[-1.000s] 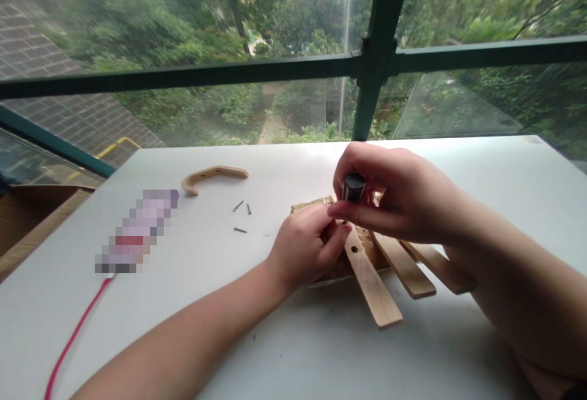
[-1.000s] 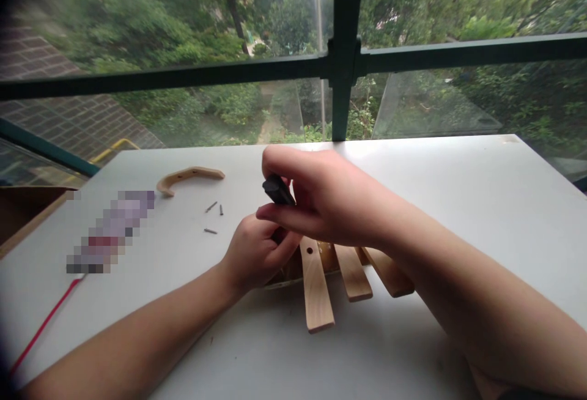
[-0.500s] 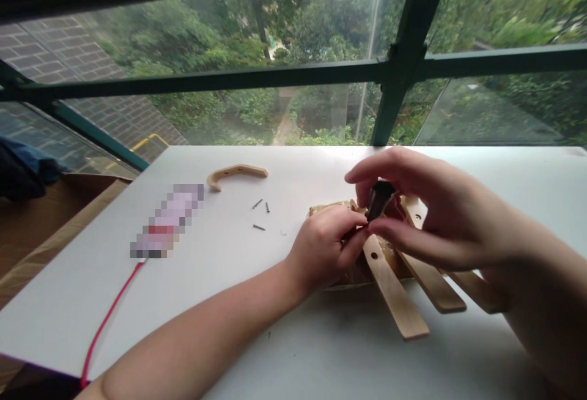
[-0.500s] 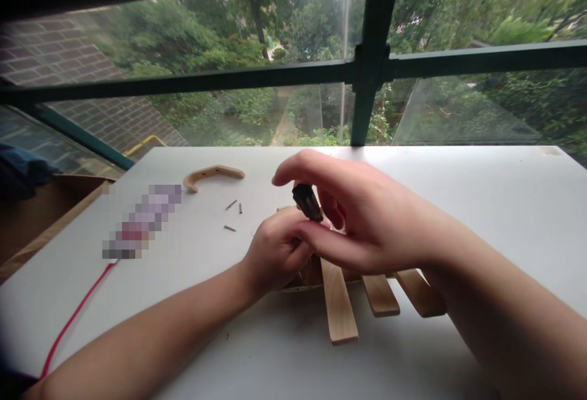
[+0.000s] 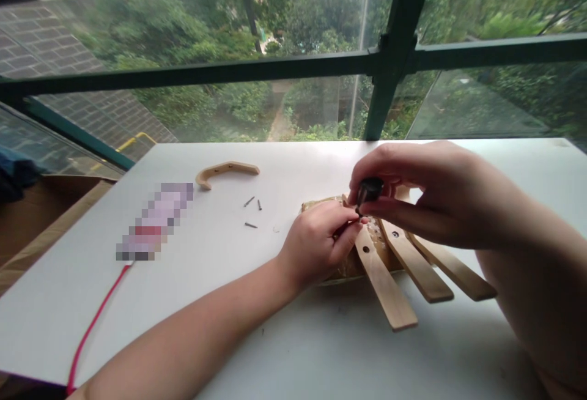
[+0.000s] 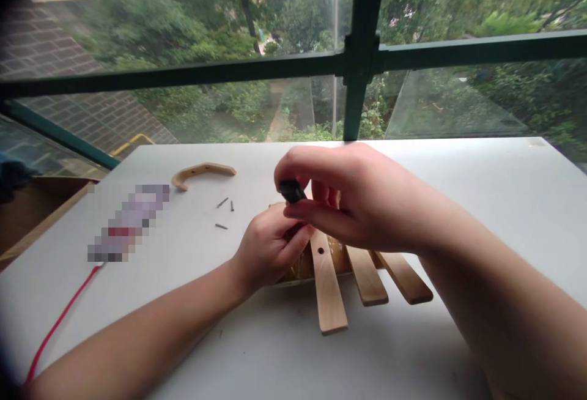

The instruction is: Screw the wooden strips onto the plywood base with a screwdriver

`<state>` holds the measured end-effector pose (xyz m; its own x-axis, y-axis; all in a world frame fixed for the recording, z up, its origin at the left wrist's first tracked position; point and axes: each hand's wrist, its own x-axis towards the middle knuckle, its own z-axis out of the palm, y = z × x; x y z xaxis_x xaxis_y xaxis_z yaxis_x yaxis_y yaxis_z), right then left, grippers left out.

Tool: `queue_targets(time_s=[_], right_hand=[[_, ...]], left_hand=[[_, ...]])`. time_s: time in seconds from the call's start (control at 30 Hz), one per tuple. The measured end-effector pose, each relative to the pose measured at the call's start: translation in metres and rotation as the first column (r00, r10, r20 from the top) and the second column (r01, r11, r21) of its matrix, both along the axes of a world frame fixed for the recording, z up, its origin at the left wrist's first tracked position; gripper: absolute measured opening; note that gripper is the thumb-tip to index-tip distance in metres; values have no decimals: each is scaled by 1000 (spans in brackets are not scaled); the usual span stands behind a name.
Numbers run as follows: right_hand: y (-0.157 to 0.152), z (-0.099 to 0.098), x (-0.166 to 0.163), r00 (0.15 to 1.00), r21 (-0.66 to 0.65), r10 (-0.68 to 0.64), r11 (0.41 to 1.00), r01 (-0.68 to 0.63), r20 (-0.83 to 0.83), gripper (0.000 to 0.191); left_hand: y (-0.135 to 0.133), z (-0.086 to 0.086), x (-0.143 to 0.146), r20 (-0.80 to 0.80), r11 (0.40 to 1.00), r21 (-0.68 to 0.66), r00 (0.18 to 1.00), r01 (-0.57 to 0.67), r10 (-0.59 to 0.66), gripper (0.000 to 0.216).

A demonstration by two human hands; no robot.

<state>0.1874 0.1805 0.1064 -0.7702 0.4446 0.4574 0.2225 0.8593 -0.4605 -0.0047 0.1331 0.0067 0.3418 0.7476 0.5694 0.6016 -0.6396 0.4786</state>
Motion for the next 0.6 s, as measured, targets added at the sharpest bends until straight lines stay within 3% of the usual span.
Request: queue_targets(time_s=[0.23, 0.6], right_hand=[[-1, -5, -8, 997, 12, -38, 999, 39, -63, 15], [0, -11, -13, 994, 11, -30, 999, 31, -102, 17]], left_hand=[[0, -3, -1, -30, 999, 35, 999, -31, 33, 15], [-2, 0, -2, 16, 999, -24, 1000, 27, -27, 17]])
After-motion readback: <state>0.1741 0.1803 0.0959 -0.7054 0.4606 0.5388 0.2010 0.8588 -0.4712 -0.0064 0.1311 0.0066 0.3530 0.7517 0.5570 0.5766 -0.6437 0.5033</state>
